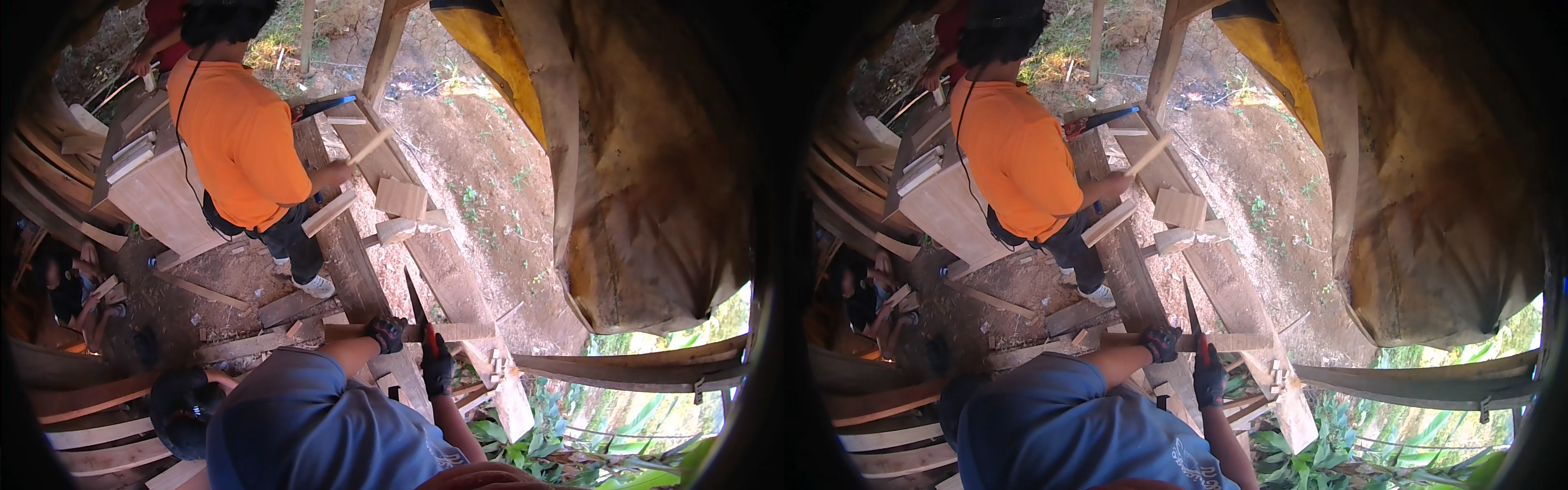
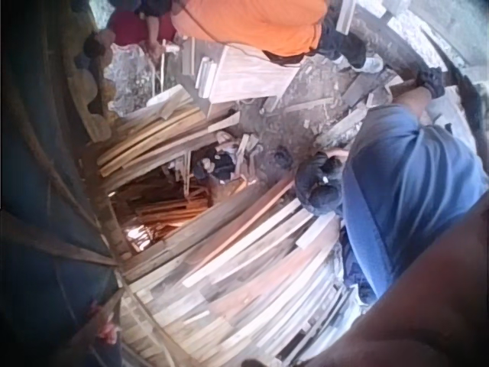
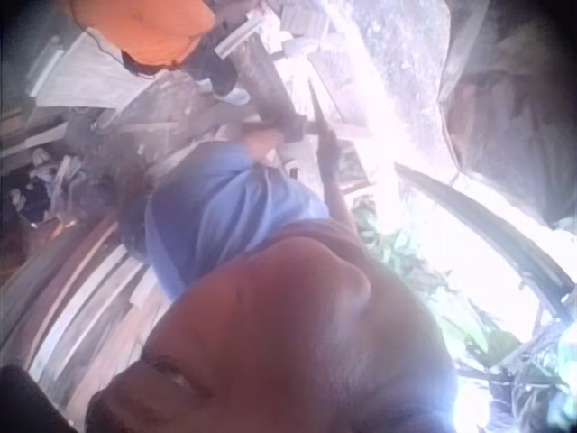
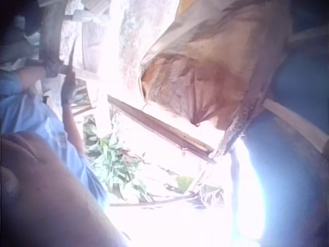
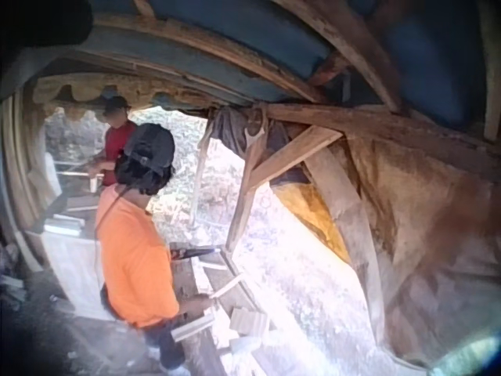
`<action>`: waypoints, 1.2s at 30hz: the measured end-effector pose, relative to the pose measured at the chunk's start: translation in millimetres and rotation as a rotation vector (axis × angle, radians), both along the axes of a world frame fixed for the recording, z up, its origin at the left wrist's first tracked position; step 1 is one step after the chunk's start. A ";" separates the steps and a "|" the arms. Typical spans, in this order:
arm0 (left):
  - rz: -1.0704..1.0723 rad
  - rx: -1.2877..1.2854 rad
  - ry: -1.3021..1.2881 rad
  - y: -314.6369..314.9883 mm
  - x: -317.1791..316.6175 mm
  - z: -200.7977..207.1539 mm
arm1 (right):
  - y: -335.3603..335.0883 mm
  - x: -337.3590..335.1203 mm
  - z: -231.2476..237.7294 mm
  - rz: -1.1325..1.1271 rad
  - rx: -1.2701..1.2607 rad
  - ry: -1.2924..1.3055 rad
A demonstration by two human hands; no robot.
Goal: The person saws a wooden plank by hand and moves a large wooden beam into position on a frame.
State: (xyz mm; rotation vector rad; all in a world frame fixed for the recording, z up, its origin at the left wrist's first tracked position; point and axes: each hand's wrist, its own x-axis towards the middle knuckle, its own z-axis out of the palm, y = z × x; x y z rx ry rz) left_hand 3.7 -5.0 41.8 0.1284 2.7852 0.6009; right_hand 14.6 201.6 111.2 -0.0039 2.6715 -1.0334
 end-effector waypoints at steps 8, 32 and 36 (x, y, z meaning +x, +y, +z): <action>0.168 0.013 0.088 14.7 17.0 -24.9 | -21.2 -64.4 -6.8 0.150 0.013 0.092; -0.003 -0.092 0.208 43.4 49.8 -35.1 | -3.3 -88.8 35.4 0.689 0.311 0.497; 0.087 -0.049 0.105 34.3 25.3 -26.1 | 21.6 -17.3 51.6 0.151 0.032 0.151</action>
